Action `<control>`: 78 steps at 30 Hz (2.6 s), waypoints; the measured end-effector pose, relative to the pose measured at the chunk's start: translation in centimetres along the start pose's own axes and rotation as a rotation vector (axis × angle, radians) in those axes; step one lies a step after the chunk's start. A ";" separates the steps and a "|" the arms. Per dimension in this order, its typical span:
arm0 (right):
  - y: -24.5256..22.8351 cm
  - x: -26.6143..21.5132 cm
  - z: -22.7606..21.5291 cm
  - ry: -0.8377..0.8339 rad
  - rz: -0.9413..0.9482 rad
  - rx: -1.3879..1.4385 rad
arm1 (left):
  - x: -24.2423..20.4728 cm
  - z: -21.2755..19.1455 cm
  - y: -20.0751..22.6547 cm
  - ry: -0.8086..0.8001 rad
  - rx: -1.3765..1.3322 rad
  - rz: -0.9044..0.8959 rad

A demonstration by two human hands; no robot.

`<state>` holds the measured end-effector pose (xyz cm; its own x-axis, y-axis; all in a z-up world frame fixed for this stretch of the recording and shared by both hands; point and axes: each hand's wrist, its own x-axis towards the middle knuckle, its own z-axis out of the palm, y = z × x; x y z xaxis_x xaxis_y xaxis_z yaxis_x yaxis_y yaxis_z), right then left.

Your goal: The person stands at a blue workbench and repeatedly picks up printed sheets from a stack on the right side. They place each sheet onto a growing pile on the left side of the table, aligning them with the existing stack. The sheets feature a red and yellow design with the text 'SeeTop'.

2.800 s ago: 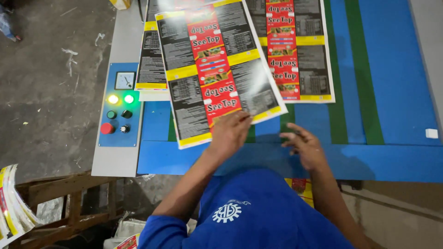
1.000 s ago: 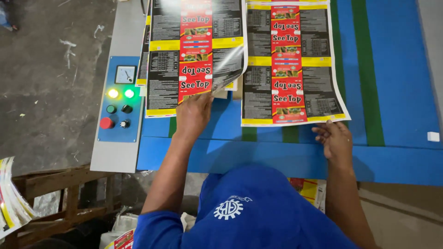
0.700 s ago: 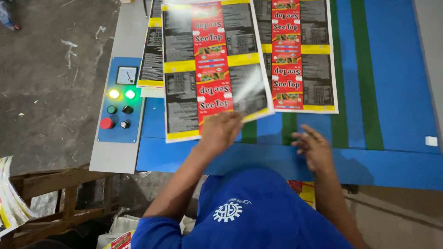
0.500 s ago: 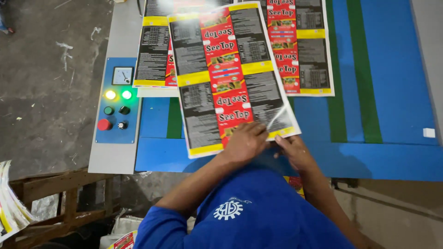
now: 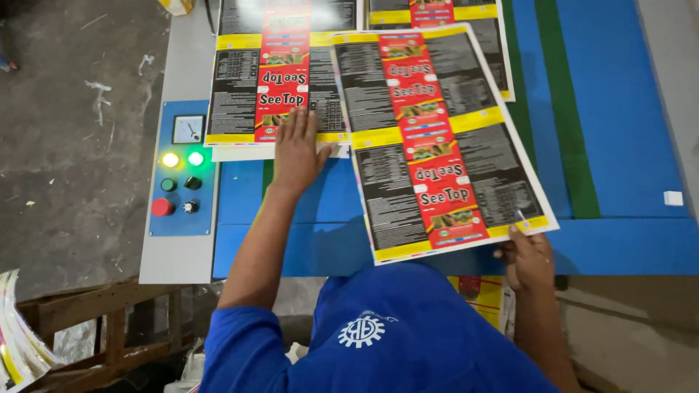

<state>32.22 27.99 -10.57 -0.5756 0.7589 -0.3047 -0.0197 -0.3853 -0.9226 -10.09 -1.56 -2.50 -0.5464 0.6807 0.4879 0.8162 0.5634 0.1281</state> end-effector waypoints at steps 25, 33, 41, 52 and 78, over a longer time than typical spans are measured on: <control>0.0 -1.0 -2.5 0.064 0.063 -0.120 | 2.4 -9.4 1.6 0.150 -0.007 0.008; -1.3 6.5 3.2 -0.062 -0.031 -0.185 | -1.2 -8.0 4.9 -0.008 -0.094 -0.038; -3.5 5.3 6.6 -0.044 0.114 -0.104 | -3.2 -10.0 7.4 -0.010 -0.310 -0.068; -1.5 -1.1 12.6 -0.548 0.174 -0.291 | -5.4 -4.0 17.7 -0.109 -0.468 0.281; -1.5 -2.4 -4.4 0.042 0.079 -0.076 | 4.7 -5.8 -2.6 -0.475 -0.053 0.055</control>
<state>37.23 29.07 -9.52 -0.5381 0.7498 -0.3851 0.0873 -0.4049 -0.9102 -13.66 -2.56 4.44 -0.5178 0.8541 0.0486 0.8478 0.5046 0.1633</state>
